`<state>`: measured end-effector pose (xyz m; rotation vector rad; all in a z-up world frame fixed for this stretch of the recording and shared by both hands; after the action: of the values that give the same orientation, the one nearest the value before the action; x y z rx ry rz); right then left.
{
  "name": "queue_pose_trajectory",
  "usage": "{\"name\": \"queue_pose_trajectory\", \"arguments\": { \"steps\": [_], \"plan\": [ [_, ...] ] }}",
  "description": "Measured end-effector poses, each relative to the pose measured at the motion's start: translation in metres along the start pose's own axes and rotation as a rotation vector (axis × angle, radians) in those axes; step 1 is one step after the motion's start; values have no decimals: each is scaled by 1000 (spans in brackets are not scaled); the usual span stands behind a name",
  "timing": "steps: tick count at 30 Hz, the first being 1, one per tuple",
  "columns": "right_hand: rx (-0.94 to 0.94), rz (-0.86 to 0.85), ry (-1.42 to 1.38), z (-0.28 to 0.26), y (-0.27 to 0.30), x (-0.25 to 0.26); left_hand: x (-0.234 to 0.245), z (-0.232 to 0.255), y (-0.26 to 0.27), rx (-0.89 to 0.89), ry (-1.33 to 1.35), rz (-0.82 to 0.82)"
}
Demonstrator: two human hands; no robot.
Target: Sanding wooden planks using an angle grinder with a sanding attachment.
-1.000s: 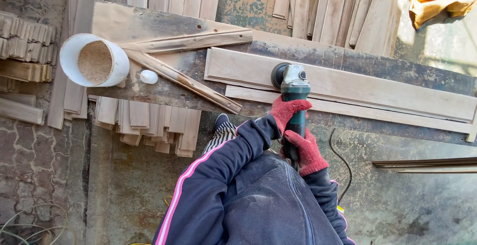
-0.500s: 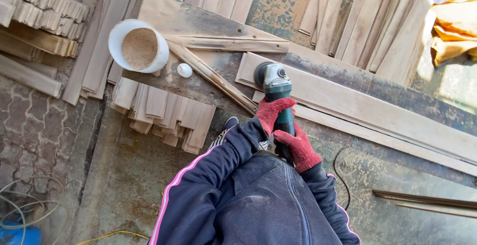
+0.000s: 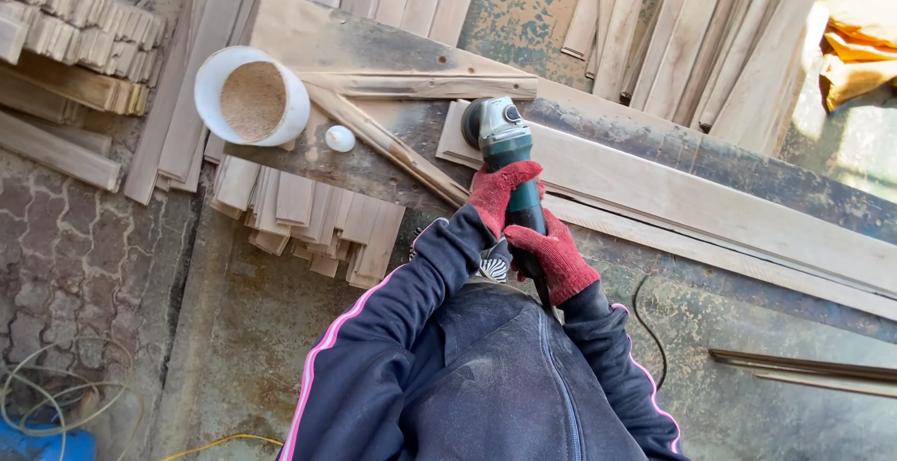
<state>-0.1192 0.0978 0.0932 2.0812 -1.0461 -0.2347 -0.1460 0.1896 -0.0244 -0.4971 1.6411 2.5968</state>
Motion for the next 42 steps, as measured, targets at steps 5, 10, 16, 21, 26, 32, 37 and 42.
{"name": "queue_pose_trajectory", "arguments": {
  "steps": [5, 10, 16, 21, 26, 32, 37, 42],
  "plan": [
    [-6, 91, -102, 22, -15, 52, -41, -46, -1, 60, -66, -107],
    [-22, 260, -269, 62, -31, 120, -94, -114, 12, 151, -179, -219],
    [-38, 497, -389, 82, -28, 185, -131, -189, 29, 228, -335, -354],
    [-36, 564, -477, 75, -21, 197, -135, -210, 44, 255, -385, -390],
    [-40, 552, -452, 57, -8, 176, -123, -213, 29, 226, -356, -371],
    [-15, 467, -374, 53, -5, 151, -104, -184, 19, 175, -354, -377],
    [24, 367, -311, 52, -11, 124, -81, -148, 12, 181, -263, -368],
    [9, 206, -255, 55, -22, 95, -53, -104, 2, 188, -180, -284]
  ]
}}
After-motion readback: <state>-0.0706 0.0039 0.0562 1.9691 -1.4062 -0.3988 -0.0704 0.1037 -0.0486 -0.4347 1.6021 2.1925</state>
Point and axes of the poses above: each hand's wrist, its own y-axis away from the middle knuckle, its own x-axis out of the back of the hand, z = x × y, the point moved 2 cm from there along -y, towards the middle knuckle, and after that the axes turned 13 degrees about z, right-handed, at the moved point
